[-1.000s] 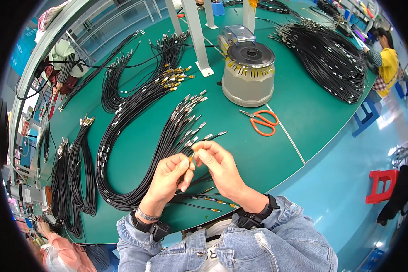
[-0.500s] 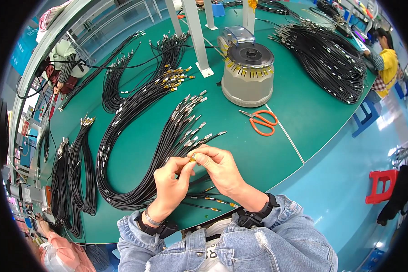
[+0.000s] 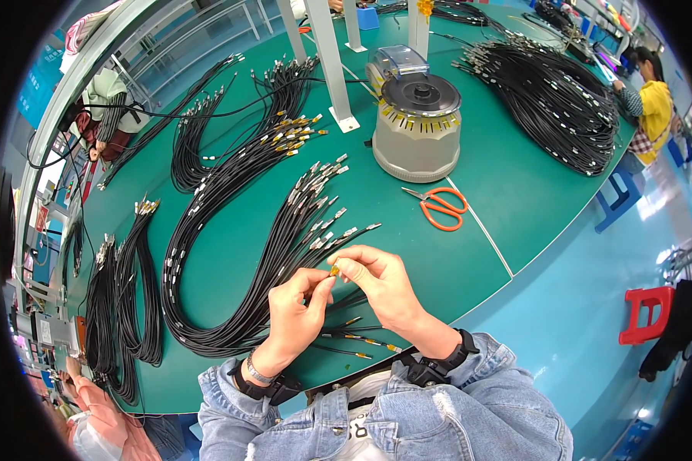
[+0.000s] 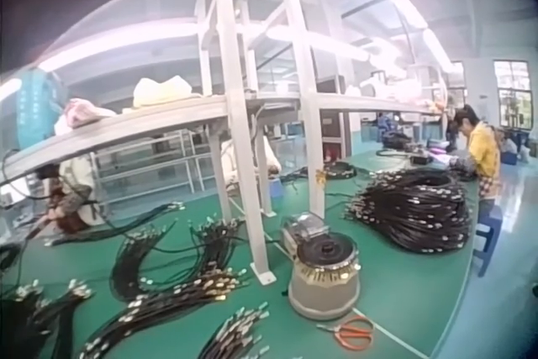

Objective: The person picks up a cable by hand, applies a piece of yellow tape to the connector, and presses it down before setting the cable back onto the table.

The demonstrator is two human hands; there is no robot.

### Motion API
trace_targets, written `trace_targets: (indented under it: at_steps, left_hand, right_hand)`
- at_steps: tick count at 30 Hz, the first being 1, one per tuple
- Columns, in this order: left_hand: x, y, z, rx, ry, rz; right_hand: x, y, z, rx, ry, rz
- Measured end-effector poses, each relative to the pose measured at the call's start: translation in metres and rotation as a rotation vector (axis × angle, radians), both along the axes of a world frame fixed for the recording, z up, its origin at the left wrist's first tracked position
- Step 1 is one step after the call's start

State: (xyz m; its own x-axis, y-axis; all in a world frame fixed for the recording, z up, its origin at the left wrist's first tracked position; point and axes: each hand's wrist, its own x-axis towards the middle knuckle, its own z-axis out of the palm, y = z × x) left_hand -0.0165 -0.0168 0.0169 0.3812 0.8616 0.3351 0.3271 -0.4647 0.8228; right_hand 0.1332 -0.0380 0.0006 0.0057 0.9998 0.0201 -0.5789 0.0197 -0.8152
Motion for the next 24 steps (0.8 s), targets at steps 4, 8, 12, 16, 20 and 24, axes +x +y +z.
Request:
trace_targets:
  at_steps: [4, 8, 12, 16, 20, 24]
  left_hand:
    - [0.000, -0.001, 0.000, -0.131, 0.120, -0.012]
    - [0.000, 0.011, -0.004, 0.188, 0.314, -0.211]
    - [0.003, 0.030, -0.011, 0.333, 0.389, 0.027]
    - [0.001, 0.045, -0.019, 0.396, 0.621, 0.100]
    - [0.001, 0.047, -0.027, 0.363, 0.580, 0.081]
    - [0.000, 0.049, -0.024, 0.335, 0.465, 0.083]
  right_hand:
    - [0.014, -0.001, 0.008, -0.028, -0.186, -0.041]
    - [0.051, 0.004, 0.013, -0.040, -0.383, -0.222]
    - [0.091, 0.011, 0.019, -0.017, -0.445, -0.351]
    - [0.118, 0.030, 0.027, -0.001, -0.452, -0.439]
    - [0.154, 0.055, 0.035, 0.022, -0.527, -0.566]
    - [0.179, 0.077, 0.039, 0.011, -0.569, -0.596]
